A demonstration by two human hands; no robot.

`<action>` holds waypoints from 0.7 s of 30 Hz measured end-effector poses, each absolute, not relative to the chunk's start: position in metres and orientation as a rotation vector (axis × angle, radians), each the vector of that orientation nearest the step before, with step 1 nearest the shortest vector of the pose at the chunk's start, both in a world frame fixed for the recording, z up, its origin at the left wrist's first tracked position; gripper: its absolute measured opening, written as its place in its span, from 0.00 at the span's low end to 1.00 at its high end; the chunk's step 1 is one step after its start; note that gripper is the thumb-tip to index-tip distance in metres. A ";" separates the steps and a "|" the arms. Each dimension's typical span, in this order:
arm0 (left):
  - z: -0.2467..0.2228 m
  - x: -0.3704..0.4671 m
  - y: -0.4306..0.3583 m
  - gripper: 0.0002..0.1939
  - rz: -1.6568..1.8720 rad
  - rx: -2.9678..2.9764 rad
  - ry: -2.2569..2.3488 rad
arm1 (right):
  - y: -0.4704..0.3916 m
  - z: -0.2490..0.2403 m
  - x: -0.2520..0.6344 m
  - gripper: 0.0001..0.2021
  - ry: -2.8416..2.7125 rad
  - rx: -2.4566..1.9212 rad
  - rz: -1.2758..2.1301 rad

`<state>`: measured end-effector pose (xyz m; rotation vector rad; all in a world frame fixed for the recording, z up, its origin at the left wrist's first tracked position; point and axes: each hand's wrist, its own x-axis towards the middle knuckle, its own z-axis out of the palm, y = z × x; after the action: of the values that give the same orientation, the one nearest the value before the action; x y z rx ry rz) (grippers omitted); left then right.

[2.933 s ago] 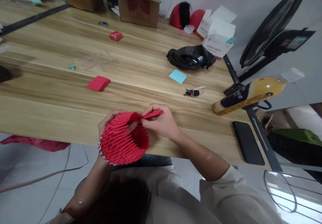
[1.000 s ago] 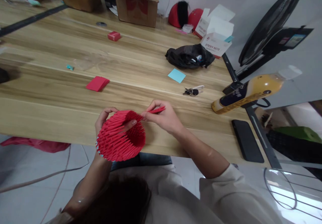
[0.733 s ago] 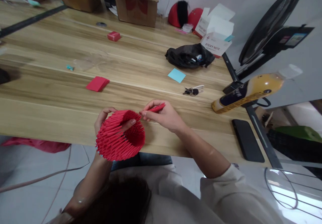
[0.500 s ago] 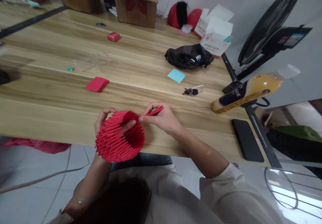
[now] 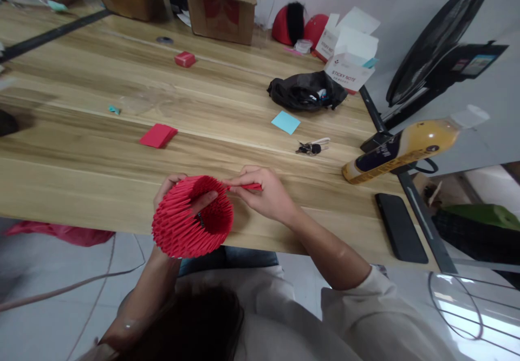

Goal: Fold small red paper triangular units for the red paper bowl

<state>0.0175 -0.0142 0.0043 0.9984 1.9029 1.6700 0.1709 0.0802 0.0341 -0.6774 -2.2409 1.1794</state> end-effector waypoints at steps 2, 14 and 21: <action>0.001 0.018 -0.013 0.15 1.685 0.975 1.883 | 0.078 0.033 0.170 0.13 -2.261 -0.672 1.150; 0.013 0.022 -0.015 0.28 1.688 0.878 1.819 | 0.088 0.027 0.172 0.07 -1.734 -0.905 1.666; 0.014 0.022 -0.013 0.31 1.734 0.812 1.787 | 0.090 0.029 0.172 0.11 -1.639 -0.902 1.814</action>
<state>0.0216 -0.0129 0.0142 0.8122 1.7871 1.7345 0.1719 0.0899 0.0289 -0.9021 -1.6389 1.8145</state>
